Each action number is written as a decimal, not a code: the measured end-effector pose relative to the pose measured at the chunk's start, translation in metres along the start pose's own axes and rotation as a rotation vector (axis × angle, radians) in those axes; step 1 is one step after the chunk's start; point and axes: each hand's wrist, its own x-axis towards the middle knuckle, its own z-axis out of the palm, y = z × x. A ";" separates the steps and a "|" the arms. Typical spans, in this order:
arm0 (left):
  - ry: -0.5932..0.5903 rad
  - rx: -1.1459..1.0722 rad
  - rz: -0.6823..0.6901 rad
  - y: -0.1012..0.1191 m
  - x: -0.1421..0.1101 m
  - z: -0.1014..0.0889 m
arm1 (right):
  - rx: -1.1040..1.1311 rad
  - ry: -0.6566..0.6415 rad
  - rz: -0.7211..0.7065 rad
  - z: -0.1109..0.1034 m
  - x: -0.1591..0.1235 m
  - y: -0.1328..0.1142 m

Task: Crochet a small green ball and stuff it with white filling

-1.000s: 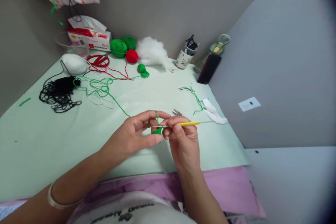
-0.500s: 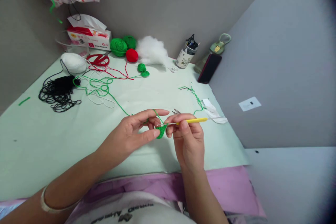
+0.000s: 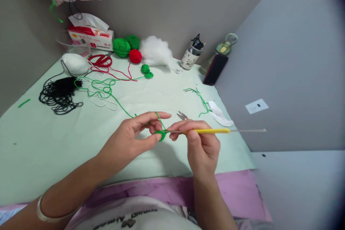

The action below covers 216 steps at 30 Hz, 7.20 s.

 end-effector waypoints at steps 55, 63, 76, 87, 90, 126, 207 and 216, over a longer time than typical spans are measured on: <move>-0.192 -0.671 -0.202 -0.008 0.010 0.002 | 0.045 0.123 -0.017 0.002 -0.001 0.010; -0.177 -0.466 -0.179 -0.007 0.004 0.006 | 0.247 0.087 0.128 0.005 0.001 0.013; -0.115 -0.040 -0.039 0.003 0.003 0.003 | 0.268 0.111 0.187 0.005 -0.004 0.017; -0.121 -0.058 -0.089 0.008 -0.001 0.000 | 0.362 0.094 0.202 0.007 0.003 0.012; -0.102 -0.060 -0.096 0.009 0.000 0.000 | 0.332 0.098 0.194 0.006 0.003 0.011; 0.161 0.226 0.047 0.010 -0.003 0.008 | -0.172 0.003 -0.240 0.004 -0.003 0.009; -0.108 0.301 0.364 0.010 -0.016 0.012 | 0.710 0.041 0.383 0.012 0.002 0.003; -0.010 -0.133 0.014 0.001 -0.014 0.014 | 0.471 0.053 0.164 0.015 0.002 0.007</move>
